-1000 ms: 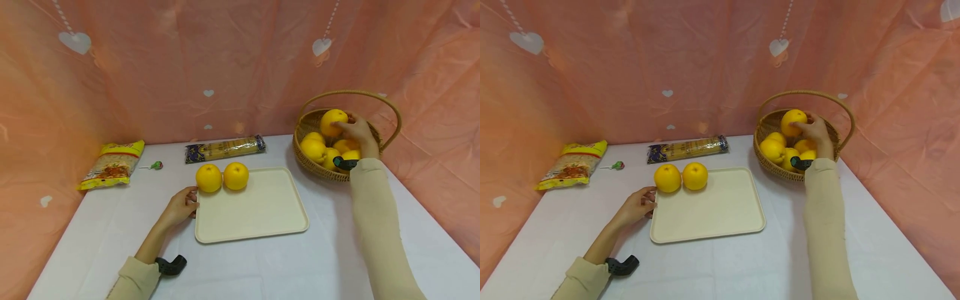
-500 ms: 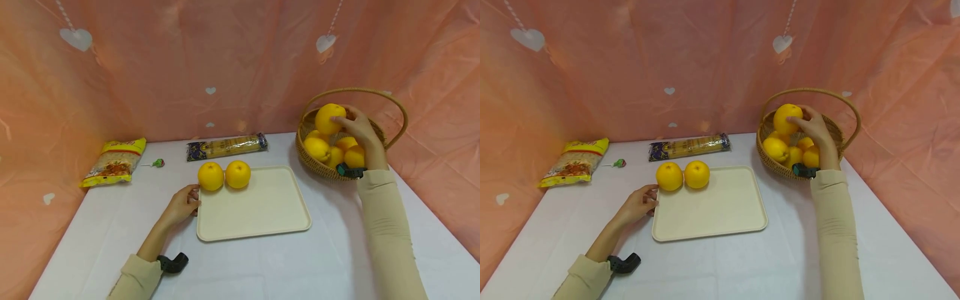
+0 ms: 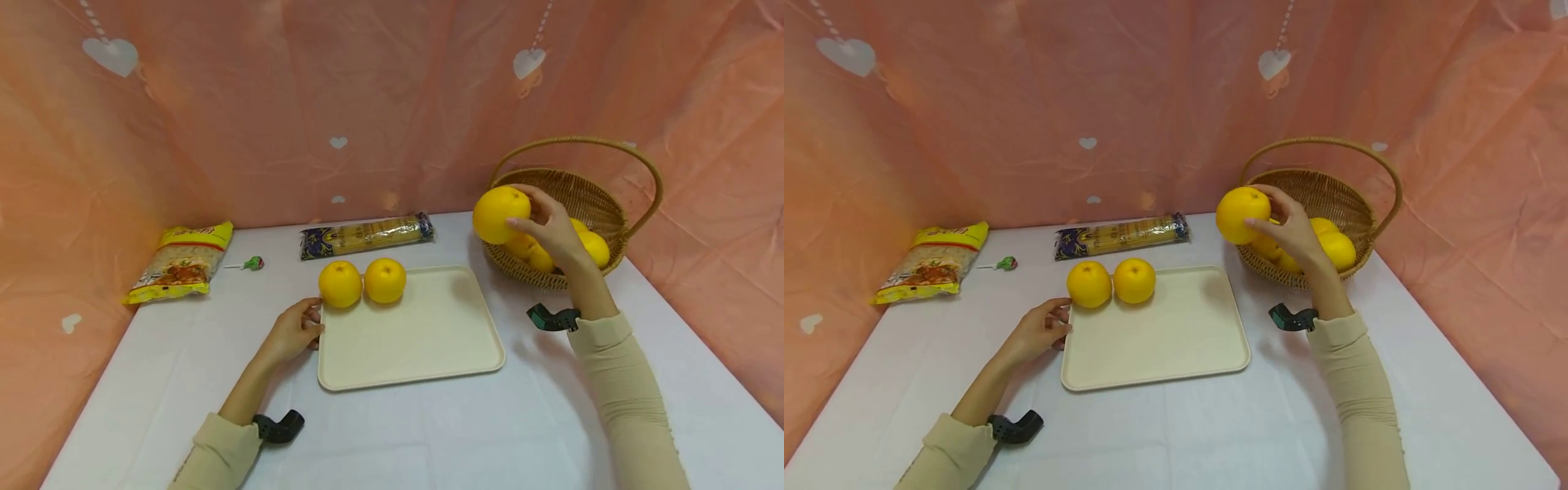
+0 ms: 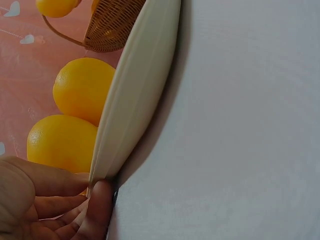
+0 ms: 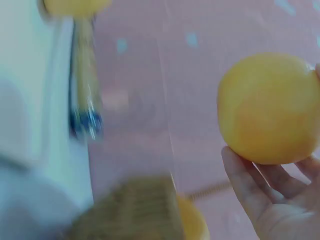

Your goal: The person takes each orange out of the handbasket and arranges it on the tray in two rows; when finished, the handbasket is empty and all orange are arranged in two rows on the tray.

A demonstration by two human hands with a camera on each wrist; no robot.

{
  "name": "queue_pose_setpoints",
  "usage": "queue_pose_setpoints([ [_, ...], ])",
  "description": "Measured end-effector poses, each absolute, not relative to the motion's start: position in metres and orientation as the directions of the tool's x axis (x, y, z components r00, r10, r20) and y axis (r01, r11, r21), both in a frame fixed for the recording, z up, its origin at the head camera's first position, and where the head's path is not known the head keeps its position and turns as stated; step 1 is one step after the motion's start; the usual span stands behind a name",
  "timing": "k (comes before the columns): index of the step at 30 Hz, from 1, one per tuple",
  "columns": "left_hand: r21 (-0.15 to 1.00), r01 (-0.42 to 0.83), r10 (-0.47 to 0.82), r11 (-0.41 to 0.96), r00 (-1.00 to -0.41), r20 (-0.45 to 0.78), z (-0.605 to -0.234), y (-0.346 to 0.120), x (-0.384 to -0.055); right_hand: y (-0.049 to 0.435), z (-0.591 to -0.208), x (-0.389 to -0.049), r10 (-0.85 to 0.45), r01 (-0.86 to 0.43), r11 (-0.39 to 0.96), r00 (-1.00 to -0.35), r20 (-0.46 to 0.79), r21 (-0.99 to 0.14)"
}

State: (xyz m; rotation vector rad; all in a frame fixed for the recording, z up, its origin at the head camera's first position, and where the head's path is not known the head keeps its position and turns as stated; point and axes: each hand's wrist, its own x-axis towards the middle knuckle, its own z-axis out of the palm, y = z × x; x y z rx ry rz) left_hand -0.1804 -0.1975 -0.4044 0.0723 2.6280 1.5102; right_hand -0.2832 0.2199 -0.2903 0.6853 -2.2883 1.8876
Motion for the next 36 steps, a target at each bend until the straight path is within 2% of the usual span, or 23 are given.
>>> queue_pose_setpoints([
  [3,0.865,-0.013,0.093,0.502,-0.993,-0.069,-0.404,-0.198,-0.181,0.202,-0.300,-0.274,-0.318,-0.407,0.031,-0.870,0.377,-0.913],
  [5,0.865,-0.016,0.091,0.501,-0.993,-0.071,-0.404,-0.197,-0.181,0.191,-0.308,-0.270,-0.325,-0.398,0.011,-0.869,0.373,-0.917],
  [15,0.875,-0.033,0.081,0.483,-0.993,-0.083,-0.403,-0.195,-0.180,0.148,-0.352,-0.264,-0.329,-0.314,0.062,-0.902,0.278,-0.947],
  [20,0.885,0.017,0.104,0.466,-0.994,-0.035,-0.402,-0.197,-0.178,0.138,-0.370,-0.268,-0.324,-0.296,0.119,-0.914,0.245,-0.948],
  [36,0.869,-0.031,0.081,0.494,-0.993,-0.081,-0.404,-0.197,-0.181,0.125,-0.387,-0.276,-0.384,-0.251,0.246,-0.912,0.143,-0.936],
])
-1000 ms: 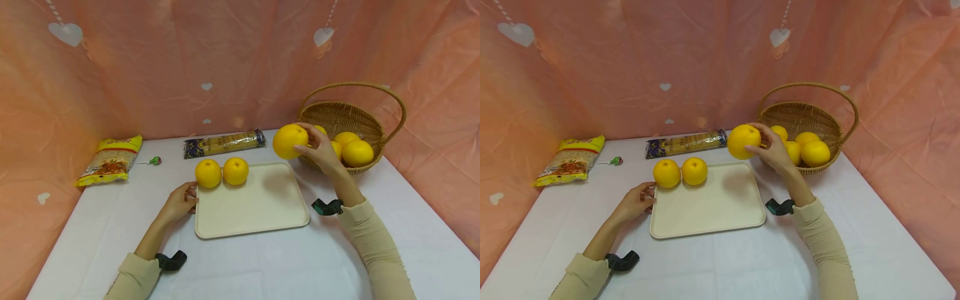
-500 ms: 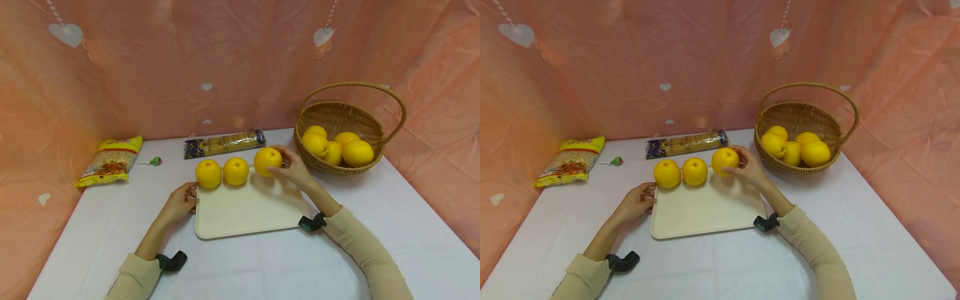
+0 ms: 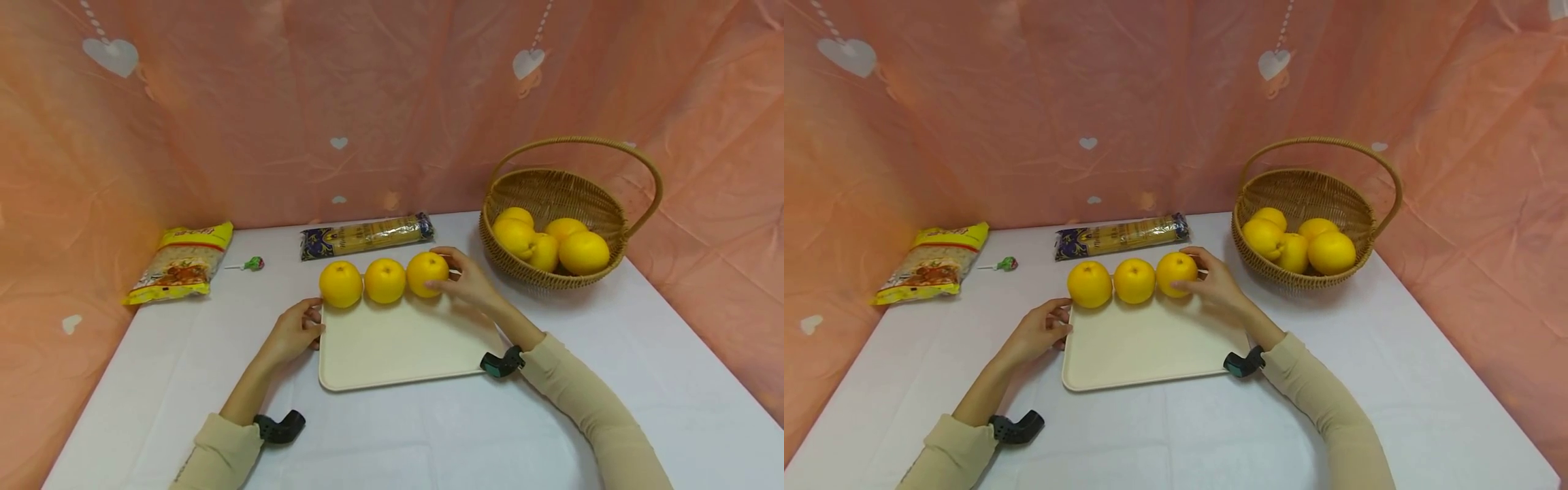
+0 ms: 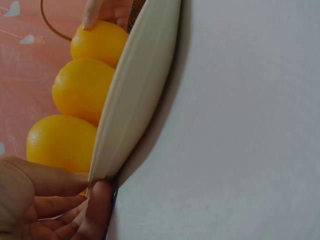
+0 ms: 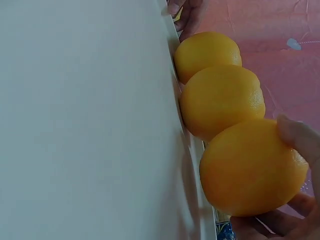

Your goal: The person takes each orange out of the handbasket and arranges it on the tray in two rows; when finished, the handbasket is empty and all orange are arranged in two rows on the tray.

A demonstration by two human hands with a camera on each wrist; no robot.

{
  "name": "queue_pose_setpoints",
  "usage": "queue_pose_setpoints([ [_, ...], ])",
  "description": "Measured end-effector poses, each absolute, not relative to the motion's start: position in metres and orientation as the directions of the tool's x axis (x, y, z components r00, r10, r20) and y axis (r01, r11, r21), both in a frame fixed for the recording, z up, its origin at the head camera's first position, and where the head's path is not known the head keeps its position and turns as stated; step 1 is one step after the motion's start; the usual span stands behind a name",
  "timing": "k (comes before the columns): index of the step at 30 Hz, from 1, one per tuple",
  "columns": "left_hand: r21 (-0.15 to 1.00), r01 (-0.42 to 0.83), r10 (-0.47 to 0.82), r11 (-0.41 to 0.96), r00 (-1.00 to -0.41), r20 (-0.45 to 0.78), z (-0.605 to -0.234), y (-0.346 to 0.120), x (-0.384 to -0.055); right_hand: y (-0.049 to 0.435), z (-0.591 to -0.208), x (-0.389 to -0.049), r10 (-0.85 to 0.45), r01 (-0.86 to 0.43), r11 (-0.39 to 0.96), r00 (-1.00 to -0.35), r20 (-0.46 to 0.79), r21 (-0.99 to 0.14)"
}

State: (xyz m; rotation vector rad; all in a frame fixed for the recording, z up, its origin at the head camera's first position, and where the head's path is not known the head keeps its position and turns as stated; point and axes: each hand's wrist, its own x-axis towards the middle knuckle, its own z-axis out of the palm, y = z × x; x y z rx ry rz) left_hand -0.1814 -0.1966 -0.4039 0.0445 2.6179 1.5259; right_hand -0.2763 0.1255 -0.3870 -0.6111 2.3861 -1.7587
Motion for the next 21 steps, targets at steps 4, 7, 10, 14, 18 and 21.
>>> queue_pose_setpoints([
  [4,0.870,-0.029,0.086,0.493,-0.993,-0.082,-0.4050,-0.1973,-0.1817,0.1253,-0.3888,-0.2770,-0.389,-0.248,0.300,-0.914,0.119,-0.921],
  [7,0.870,-0.023,0.095,0.492,-0.992,-0.080,-0.4038,-0.1972,-0.1811,0.1265,-0.3901,-0.2775,-0.399,-0.240,0.320,-0.912,0.100,-0.916],
  [10,0.870,-0.025,0.091,0.492,-0.993,-0.080,-0.4021,-0.1969,-0.1806,0.1269,-0.3893,-0.2767,-0.414,-0.235,0.308,-0.906,0.093,-0.922],
  [14,0.871,-0.018,0.094,0.492,-0.993,-0.074,-0.4008,-0.1970,-0.1800,0.1269,-0.3875,-0.2757,-0.428,-0.236,0.311,-0.900,0.086,-0.921],
  [18,0.872,-0.019,0.095,0.490,-0.993,-0.075,-0.4009,-0.1969,-0.1799,0.1275,-0.3880,-0.2763,-0.441,-0.250,0.332,-0.893,0.085,-0.910],
  [21,0.870,-0.019,0.097,0.493,-0.992,-0.077,-0.4017,-0.1972,-0.1800,0.1277,-0.3890,-0.2765,-0.449,-0.253,0.325,-0.889,0.087,-0.911],
])
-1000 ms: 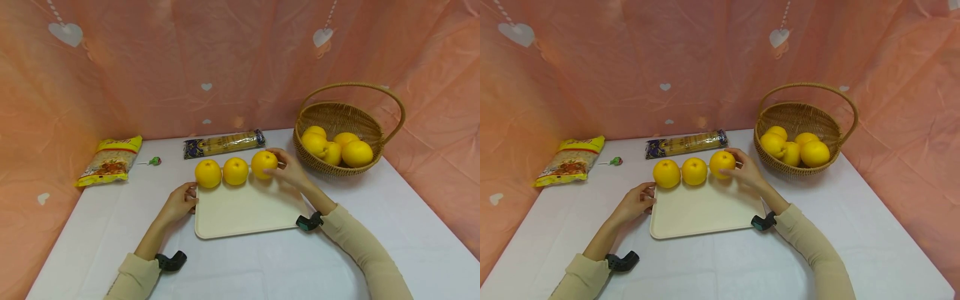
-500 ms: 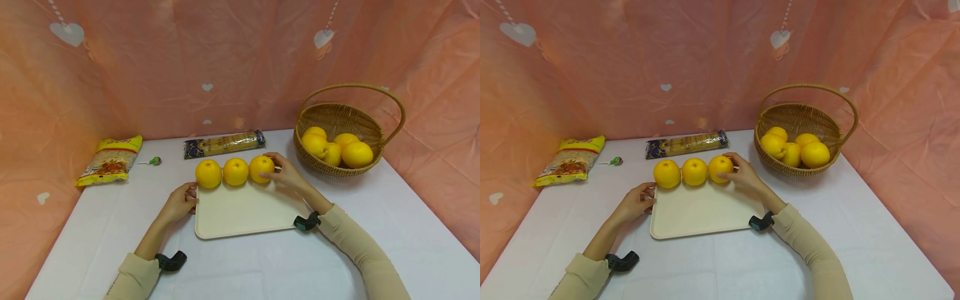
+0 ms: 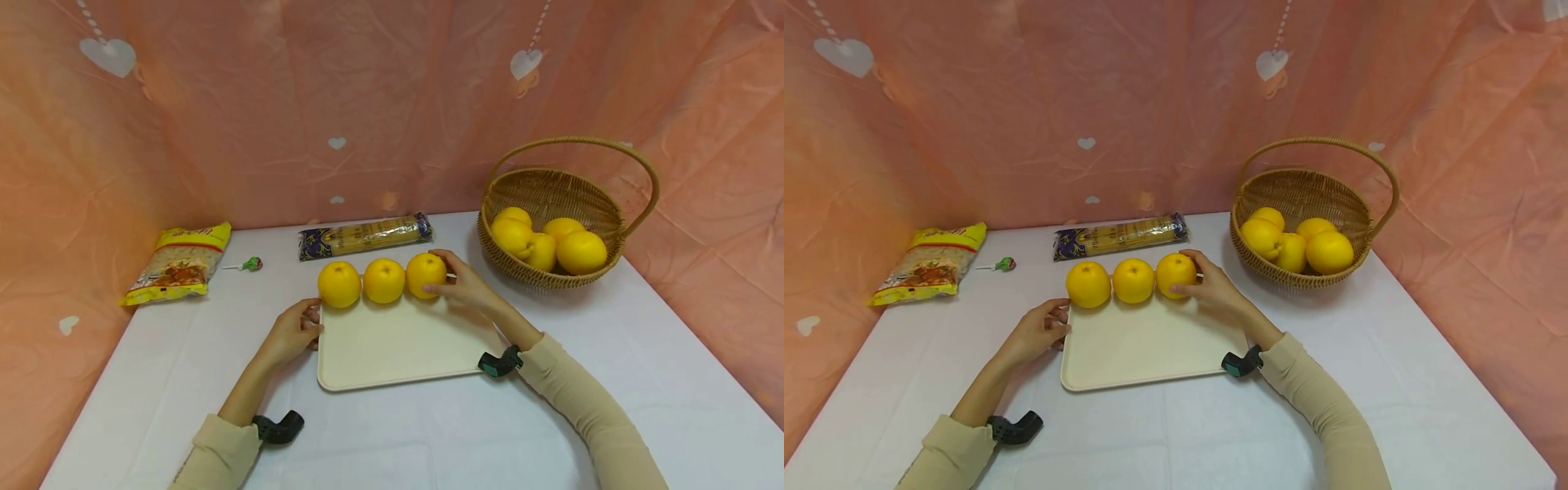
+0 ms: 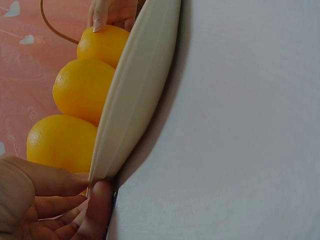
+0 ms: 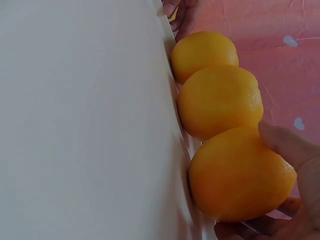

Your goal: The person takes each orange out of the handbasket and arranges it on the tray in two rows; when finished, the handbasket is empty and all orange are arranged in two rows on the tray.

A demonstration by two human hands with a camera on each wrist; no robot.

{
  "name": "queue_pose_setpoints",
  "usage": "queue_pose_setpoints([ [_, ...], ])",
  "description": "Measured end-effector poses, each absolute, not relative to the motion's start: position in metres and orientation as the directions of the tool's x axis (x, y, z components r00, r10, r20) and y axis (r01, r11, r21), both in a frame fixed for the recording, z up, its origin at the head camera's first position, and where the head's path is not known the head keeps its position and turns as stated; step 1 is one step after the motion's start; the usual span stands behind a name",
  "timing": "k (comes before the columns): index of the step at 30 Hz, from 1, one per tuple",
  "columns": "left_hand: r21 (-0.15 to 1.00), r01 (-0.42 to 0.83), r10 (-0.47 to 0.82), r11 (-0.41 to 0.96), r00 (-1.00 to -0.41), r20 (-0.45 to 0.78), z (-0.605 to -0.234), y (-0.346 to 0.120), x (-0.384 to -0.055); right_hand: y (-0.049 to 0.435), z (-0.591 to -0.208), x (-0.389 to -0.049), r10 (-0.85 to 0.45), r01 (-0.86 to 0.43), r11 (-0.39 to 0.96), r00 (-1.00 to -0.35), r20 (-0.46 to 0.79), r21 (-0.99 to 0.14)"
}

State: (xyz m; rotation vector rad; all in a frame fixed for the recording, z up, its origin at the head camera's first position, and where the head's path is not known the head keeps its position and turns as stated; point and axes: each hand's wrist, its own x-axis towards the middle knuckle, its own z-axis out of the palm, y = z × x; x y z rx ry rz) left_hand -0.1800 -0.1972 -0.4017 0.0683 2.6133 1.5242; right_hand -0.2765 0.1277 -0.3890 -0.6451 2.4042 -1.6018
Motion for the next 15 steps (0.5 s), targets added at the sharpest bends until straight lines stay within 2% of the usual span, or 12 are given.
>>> queue_pose_setpoints([
  [15,0.872,-0.034,0.087,0.489,-0.992,-0.087,-0.4049,-0.1978,-0.1820,0.1268,-0.3885,-0.2774,-0.473,-0.239,0.317,-0.879,0.066,-0.918],
])
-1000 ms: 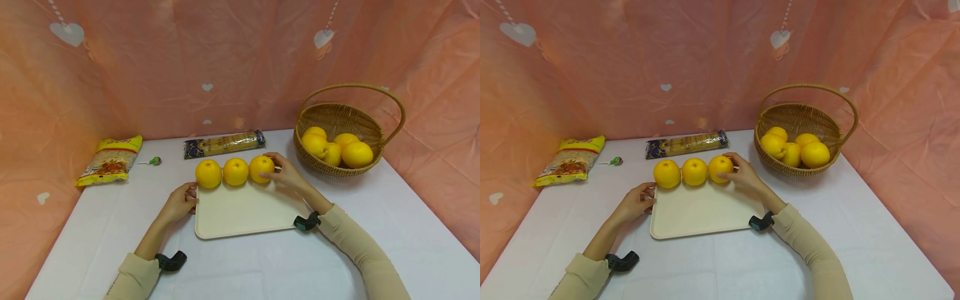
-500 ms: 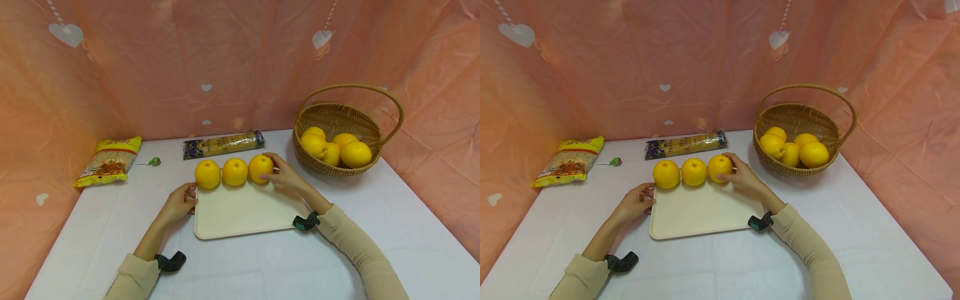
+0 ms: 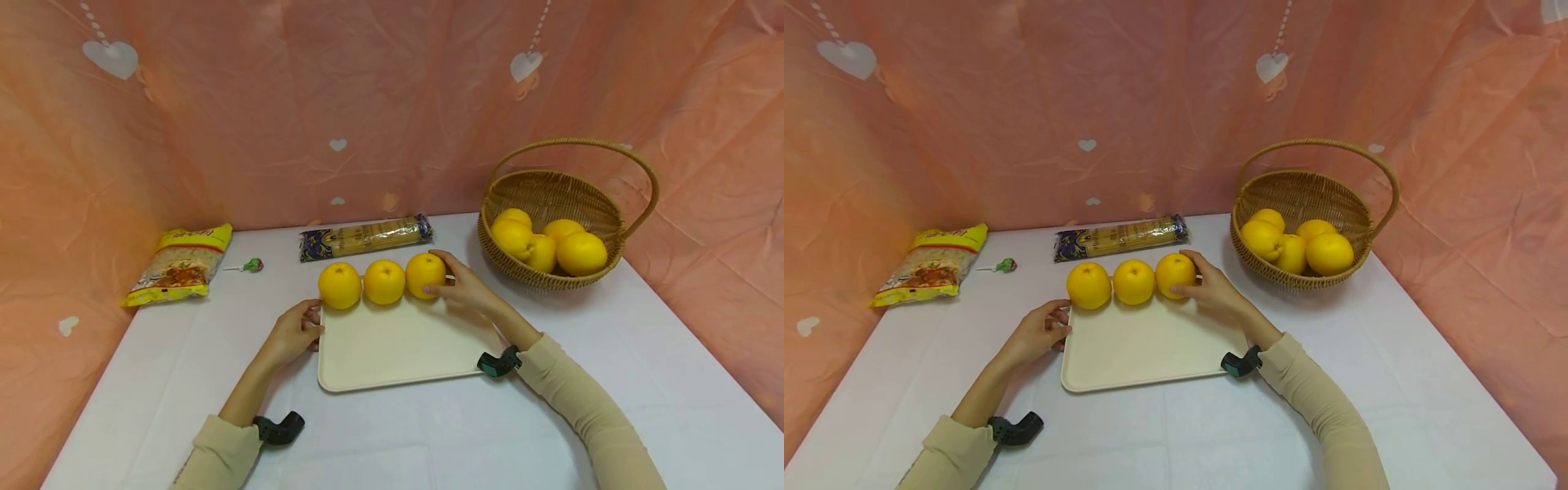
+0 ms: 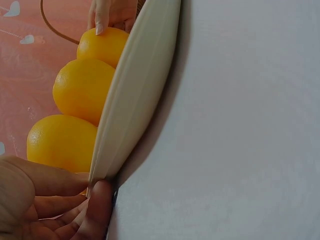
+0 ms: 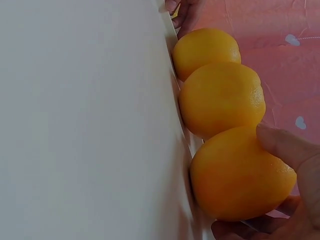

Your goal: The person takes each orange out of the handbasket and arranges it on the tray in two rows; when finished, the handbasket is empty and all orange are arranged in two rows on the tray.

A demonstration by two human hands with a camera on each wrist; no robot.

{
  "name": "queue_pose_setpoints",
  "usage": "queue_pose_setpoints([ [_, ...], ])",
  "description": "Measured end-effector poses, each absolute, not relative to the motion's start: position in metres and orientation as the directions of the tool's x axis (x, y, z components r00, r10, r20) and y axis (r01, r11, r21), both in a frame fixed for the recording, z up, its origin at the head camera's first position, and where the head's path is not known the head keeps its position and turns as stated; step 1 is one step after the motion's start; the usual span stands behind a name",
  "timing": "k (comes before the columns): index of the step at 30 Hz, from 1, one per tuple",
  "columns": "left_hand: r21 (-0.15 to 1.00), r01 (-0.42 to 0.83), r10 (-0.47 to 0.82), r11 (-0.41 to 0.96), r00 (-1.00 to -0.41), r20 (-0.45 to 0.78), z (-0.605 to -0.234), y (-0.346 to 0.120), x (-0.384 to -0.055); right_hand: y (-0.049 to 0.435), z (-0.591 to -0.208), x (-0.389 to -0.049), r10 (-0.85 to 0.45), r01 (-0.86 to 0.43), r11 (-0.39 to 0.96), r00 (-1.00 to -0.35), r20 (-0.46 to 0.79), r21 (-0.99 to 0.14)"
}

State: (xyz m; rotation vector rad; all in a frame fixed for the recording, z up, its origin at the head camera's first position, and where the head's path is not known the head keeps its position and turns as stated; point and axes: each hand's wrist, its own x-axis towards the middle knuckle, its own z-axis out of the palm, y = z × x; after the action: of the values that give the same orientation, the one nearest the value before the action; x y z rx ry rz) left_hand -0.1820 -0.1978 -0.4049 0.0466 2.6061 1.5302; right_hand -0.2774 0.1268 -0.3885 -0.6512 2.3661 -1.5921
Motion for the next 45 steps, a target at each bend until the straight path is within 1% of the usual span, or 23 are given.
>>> queue_pose_setpoints([
  [6,0.871,-0.035,0.085,0.490,-0.993,-0.087,-0.405,-0.197,-0.182,0.127,-0.389,-0.278,-0.466,-0.246,0.343,-0.883,0.063,-0.907],
  [15,0.868,-0.034,0.086,0.495,-0.992,-0.088,-0.405,-0.197,-0.181,0.129,-0.388,-0.279,-0.463,-0.247,0.338,-0.884,0.068,-0.908],
  [17,0.867,-0.033,0.091,0.498,-0.992,-0.090,-0.405,-0.197,-0.181,0.132,-0.383,-0.278,-0.457,-0.286,0.329,-0.882,0.113,-0.900],
  [20,0.868,-0.032,0.093,0.496,-0.992,-0.090,-0.404,-0.197,-0.181,0.138,-0.371,-0.274,-0.423,-0.391,0.320,-0.874,0.239,-0.863],
  [23,0.865,-0.028,0.094,0.501,-0.992,-0.086,-0.404,-0.198,-0.181,0.147,-0.354,-0.270,-0.376,-0.468,0.301,-0.859,0.348,-0.831],
  [28,0.865,-0.031,0.090,0.501,-0.992,-0.088,-0.405,-0.198,-0.182,0.165,-0.329,-0.267,-0.299,-0.482,0.260,-0.864,0.405,-0.836],
  [33,0.866,-0.037,0.089,0.498,-0.992,-0.094,-0.405,-0.198,-0.182,0.185,-0.311,-0.274,-0.227,-0.509,0.216,-0.856,0.464,-0.833],
  [36,0.867,-0.039,0.091,0.497,-0.991,-0.097,-0.406,-0.197,-0.183,0.197,-0.303,-0.279,-0.217,-0.506,0.206,-0.858,0.465,-0.838],
  [39,0.867,-0.042,0.089,0.497,-0.991,-0.099,-0.406,-0.197,-0.183,0.208,-0.297,-0.284,-0.215,-0.492,0.241,-0.867,0.449,-0.836],
  [42,0.867,-0.042,0.089,0.497,-0.991,-0.099,-0.406,-0.198,-0.183,0.218,-0.293,-0.290,-0.194,-0.464,0.281,-0.885,0.424,-0.840],
  [45,0.866,-0.043,0.087,0.499,-0.991,-0.100,-0.405,-0.198,-0.182,0.225,-0.290,-0.296,-0.154,-0.411,0.287,-0.911,0.382,-0.865],
])
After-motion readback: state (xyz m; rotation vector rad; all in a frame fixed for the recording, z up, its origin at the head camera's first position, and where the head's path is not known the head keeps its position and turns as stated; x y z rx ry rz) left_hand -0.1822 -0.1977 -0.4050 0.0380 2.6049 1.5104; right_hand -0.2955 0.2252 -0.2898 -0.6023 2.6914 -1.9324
